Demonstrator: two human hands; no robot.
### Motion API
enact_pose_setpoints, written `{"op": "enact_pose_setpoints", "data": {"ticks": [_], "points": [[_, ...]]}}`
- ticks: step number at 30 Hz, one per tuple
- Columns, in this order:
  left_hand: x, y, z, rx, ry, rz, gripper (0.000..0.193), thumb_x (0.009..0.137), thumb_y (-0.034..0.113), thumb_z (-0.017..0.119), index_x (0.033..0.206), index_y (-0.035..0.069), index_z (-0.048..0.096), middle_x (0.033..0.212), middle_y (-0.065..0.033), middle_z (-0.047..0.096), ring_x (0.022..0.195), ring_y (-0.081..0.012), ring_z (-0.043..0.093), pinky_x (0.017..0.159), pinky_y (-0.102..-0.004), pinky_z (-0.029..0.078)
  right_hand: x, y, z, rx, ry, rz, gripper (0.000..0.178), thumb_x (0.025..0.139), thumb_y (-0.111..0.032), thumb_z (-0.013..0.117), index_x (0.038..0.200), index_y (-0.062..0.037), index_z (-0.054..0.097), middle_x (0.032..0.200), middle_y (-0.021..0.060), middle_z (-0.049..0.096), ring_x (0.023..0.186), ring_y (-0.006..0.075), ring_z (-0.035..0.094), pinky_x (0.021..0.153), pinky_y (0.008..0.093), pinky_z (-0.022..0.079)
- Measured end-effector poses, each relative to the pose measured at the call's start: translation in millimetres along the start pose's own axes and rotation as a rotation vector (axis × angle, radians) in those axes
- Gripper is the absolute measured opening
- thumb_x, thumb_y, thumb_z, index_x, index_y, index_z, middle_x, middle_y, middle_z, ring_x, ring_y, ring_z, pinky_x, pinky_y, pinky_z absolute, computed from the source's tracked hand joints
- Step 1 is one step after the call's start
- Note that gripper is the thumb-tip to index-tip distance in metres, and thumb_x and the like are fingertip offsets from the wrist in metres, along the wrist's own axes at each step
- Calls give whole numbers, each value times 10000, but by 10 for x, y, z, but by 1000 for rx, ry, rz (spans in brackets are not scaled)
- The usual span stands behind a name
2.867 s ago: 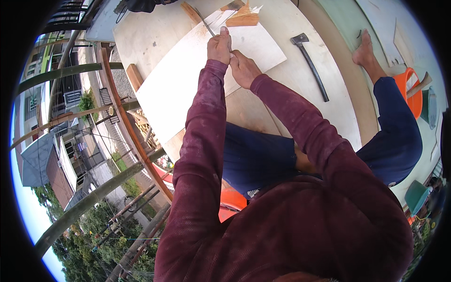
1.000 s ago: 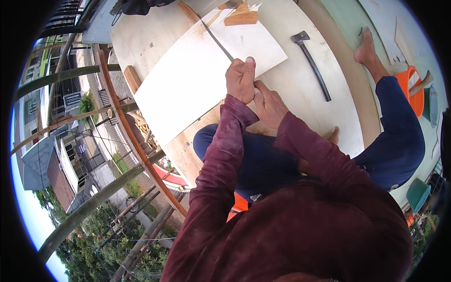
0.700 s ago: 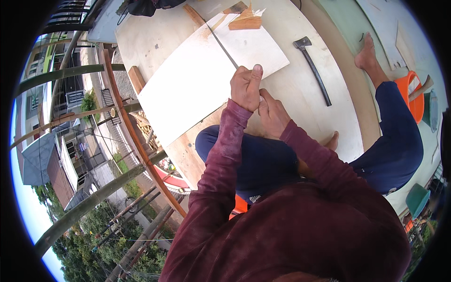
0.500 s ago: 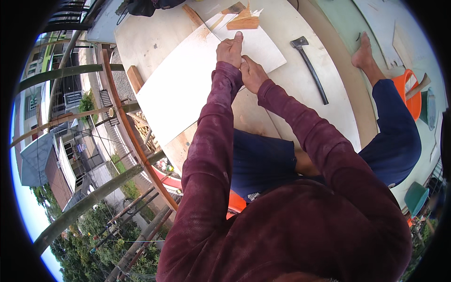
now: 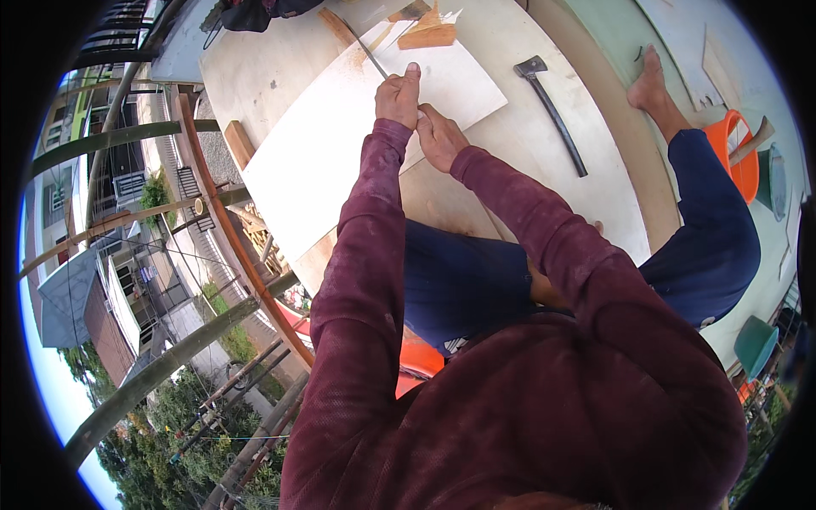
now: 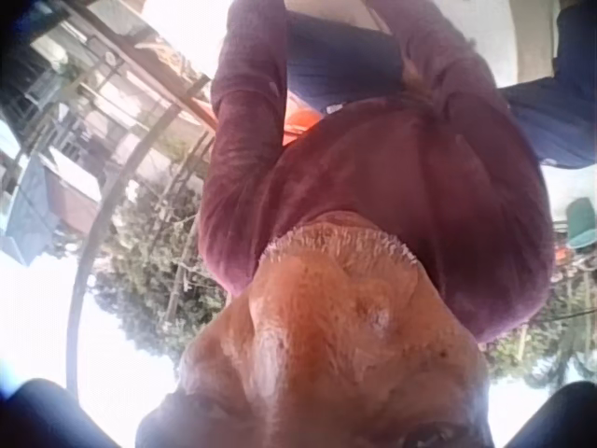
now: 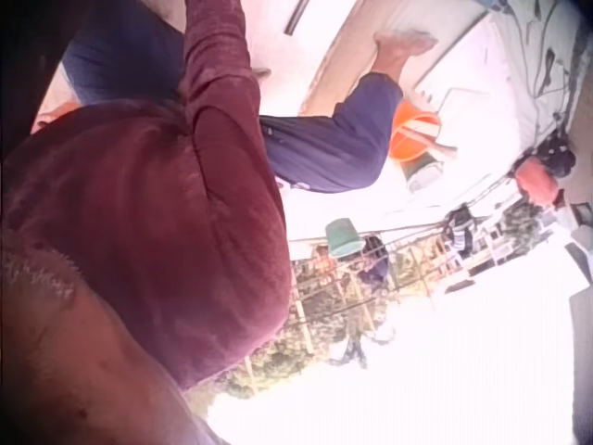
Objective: The person sits on an elevated work platform and uses a hand saw to cut a rectangular piece of plywood along a marked line. After sawing, the person uses a tape measure to measure the cut piece.
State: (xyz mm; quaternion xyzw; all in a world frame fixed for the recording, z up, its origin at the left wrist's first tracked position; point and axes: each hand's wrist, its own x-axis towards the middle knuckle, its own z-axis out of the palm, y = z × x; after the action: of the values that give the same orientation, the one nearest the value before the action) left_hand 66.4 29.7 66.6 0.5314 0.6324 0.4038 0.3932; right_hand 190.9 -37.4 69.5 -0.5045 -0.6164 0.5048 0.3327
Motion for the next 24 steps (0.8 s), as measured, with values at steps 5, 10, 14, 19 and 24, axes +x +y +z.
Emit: {"op": "enact_pose_setpoints", "data": {"ticks": [5,10,14,19,24], "points": [[-1133,506,238,-28,45,197,627,1006,439,547,603,-40,579,628,-144,490,634,-228,417,636,-378,397,-852,-138,-292,-29,-78,7,371,1064,-327,340,1196,-15,491,689,221,595,696,422,641,661,479,460],[64,12,51,-75,84,34,642,993,415,584,573,-63,495,558,-122,454,566,-211,419,572,-396,378,194,67,-25,-107,-1,-65,386,1032,-345,323,1123,-20,511,830,318,634,807,525,606,750,574,460],[-125,100,26,-156,17,-56,644,1005,418,558,563,-46,497,561,-124,456,600,-222,437,593,-405,391,-20,-12,-70,-100,-54,24,401,1035,-355,305,1160,-34,510,832,330,634,824,529,612,765,579,458],[-998,524,256,-9,64,162,616,1012,430,535,619,-41,585,577,-133,466,640,-235,428,649,-399,404,-870,-162,-369,-27,-85,1,368,1072,-315,306,1192,-30,507,723,168,588,699,363,639,665,442,458],[97,73,78,-63,70,-44,662,1001,453,549,576,-55,536,582,-148,479,623,-242,458,635,-410,413,243,71,-45,-14,12,-55,362,1054,-325,344,1144,-10,500,814,284,604,791,504,590,734,509,454]]}}
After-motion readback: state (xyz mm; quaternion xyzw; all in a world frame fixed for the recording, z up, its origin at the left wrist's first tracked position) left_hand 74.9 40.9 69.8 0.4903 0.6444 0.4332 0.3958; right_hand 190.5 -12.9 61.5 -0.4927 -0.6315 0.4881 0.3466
